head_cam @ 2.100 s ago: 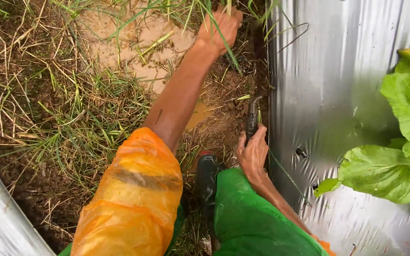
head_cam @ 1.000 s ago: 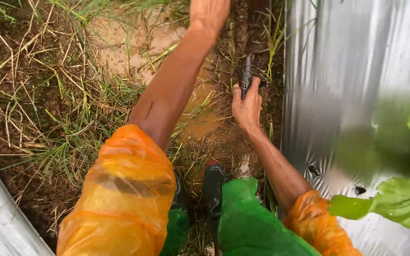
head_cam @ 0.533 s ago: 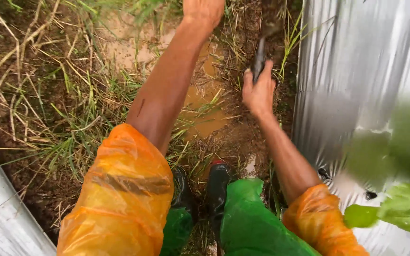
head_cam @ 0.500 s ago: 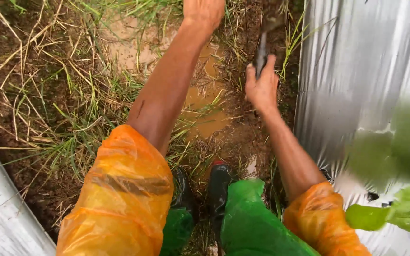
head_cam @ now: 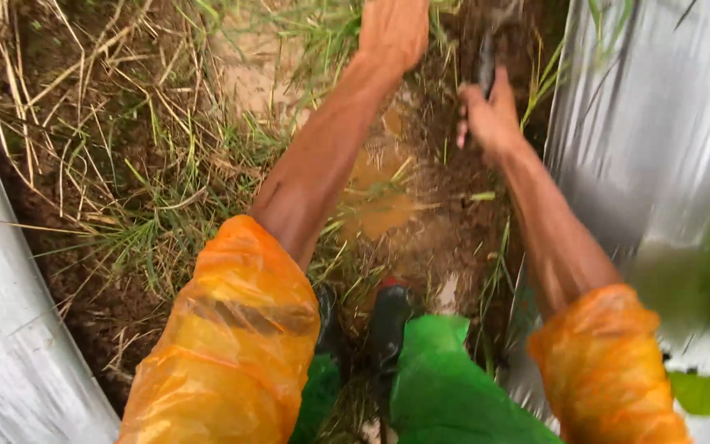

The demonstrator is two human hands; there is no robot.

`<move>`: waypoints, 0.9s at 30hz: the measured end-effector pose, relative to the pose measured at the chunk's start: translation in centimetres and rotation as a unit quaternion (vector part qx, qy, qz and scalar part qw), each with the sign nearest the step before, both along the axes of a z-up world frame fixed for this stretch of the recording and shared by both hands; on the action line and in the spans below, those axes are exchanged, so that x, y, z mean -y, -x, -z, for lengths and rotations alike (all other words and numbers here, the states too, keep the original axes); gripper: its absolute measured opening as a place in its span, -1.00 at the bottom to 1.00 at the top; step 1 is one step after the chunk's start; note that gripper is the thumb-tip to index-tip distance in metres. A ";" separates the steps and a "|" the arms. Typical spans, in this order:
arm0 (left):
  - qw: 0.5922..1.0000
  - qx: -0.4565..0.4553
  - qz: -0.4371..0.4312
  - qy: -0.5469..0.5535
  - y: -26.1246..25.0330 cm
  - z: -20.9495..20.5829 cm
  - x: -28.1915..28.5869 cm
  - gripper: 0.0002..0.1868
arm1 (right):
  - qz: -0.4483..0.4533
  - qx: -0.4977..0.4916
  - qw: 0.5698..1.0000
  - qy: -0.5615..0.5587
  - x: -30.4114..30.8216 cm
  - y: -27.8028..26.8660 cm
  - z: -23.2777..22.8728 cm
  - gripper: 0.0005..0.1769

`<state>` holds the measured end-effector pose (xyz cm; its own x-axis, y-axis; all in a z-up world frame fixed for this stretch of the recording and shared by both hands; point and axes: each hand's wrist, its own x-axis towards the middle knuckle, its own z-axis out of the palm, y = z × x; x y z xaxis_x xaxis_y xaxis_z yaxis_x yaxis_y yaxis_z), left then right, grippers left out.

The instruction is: The person squats between raised garden beds covered with plastic mulch and uses a sickle to cut weeds growing in the soil. They gather the cut grass into bunches and continue clearing the area around the leafy green plants.

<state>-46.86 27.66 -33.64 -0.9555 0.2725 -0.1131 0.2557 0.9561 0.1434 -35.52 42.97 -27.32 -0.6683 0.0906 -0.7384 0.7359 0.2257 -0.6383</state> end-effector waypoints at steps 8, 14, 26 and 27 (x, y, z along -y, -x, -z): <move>0.995 0.036 -0.070 -0.060 -0.2 6.6 3.8 -0.72 | -0.037 0.037 0.994 0.092 0.2 -1.5 -0.1 -0.74; 0.998 -0.015 0.009 -0.053 -4.9 2.2 5.4 -0.67 | -0.022 -0.024 0.999 0.012 1.4 -4.6 -0.4 -0.73; 0.964 0.209 -0.164 -0.017 -0.9 6.4 8.2 -0.70 | -0.080 0.005 0.997 0.022 2.6 -1.2 1.3 -0.72; 0.964 0.209 -0.166 -0.016 -2.3 6.1 8.6 -0.70 | -0.081 0.005 0.996 0.024 2.8 -3.0 0.9 -0.72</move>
<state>-44.55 19.03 -39.76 -0.8631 -0.0297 -0.5042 -0.1492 0.9687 0.1984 -32.57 40.19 -28.20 -0.6641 -0.0534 -0.7457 0.6981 0.3126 -0.6442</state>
